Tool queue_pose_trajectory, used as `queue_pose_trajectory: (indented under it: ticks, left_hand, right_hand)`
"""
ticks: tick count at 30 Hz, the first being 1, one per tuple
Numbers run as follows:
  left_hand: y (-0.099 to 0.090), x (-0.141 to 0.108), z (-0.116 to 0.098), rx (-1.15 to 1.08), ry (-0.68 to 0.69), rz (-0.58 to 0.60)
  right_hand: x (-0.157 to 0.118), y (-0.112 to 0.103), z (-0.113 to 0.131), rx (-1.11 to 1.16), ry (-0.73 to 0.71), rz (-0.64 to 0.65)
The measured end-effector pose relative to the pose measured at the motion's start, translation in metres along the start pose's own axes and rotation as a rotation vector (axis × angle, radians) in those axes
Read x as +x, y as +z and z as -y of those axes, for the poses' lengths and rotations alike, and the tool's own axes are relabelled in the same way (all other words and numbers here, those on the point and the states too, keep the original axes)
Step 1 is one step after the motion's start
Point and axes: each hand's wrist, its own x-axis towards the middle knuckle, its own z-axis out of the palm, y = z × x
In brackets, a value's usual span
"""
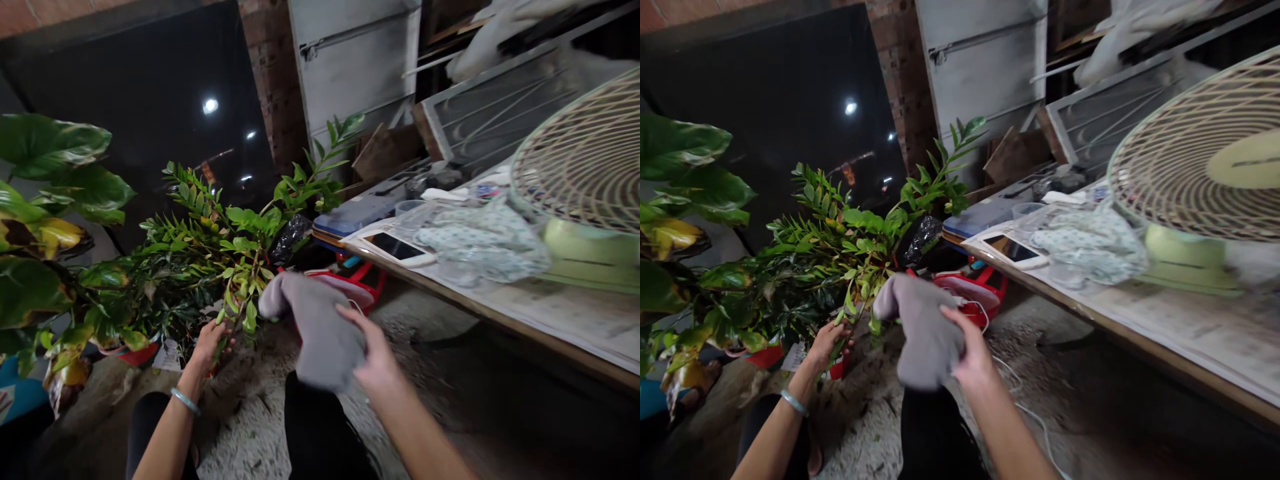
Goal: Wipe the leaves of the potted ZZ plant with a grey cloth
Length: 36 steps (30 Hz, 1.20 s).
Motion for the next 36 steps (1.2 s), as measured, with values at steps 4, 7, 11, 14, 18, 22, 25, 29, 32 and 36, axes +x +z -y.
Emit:
queue_pose_trajectory:
  ticks: [4, 7, 11, 14, 18, 22, 25, 29, 32, 36]
  left_hand:
    - [0.011, -0.008, -0.007, -0.004, -0.009, 0.016]
    - [0.011, -0.007, -0.009, -0.001, 0.030, 0.011]
    - [0.001, -0.002, -0.004, 0.028, 0.136, 0.018]
    - [-0.002, 0.000, -0.001, 0.011, 0.080, 0.016]
    - [0.005, -0.005, -0.002, -0.005, 0.004, 0.010]
    - [0.011, -0.007, -0.005, 0.011, 0.048, 0.013]
    - [0.006, -0.006, -0.006, 0.030, 0.103, 0.030]
    - [0.000, -0.005, -0.006, 0.062, 0.084, 0.010]
    - [0.004, -0.010, -0.008, 0.074, 0.020, -0.004]
    - [0.013, -0.019, -0.014, 0.088, -0.015, 0.023]
  right_hand:
    - [0.042, 0.066, 0.002, 0.155, 0.095, -0.024]
    - [0.024, 0.085, -0.024, -0.031, 0.276, 0.080]
    - [-0.024, 0.032, -0.034, -0.277, 0.361, 0.333]
    - [-0.020, -0.009, -0.011, -0.255, 0.271, 0.211]
    - [0.035, 0.014, 0.007, 0.010, 0.061, -0.045]
    - [0.050, 0.066, -0.024, -0.100, 0.100, 0.144]
    - [0.020, 0.055, -0.042, -0.262, 0.190, 0.298]
    - [0.000, 0.005, -0.021, -0.407, 0.216, 0.366]
    - [0.020, 0.003, 0.004, -0.229, 0.083, 0.092]
    - [0.032, 0.043, -0.005, -0.150, 0.085, 0.045]
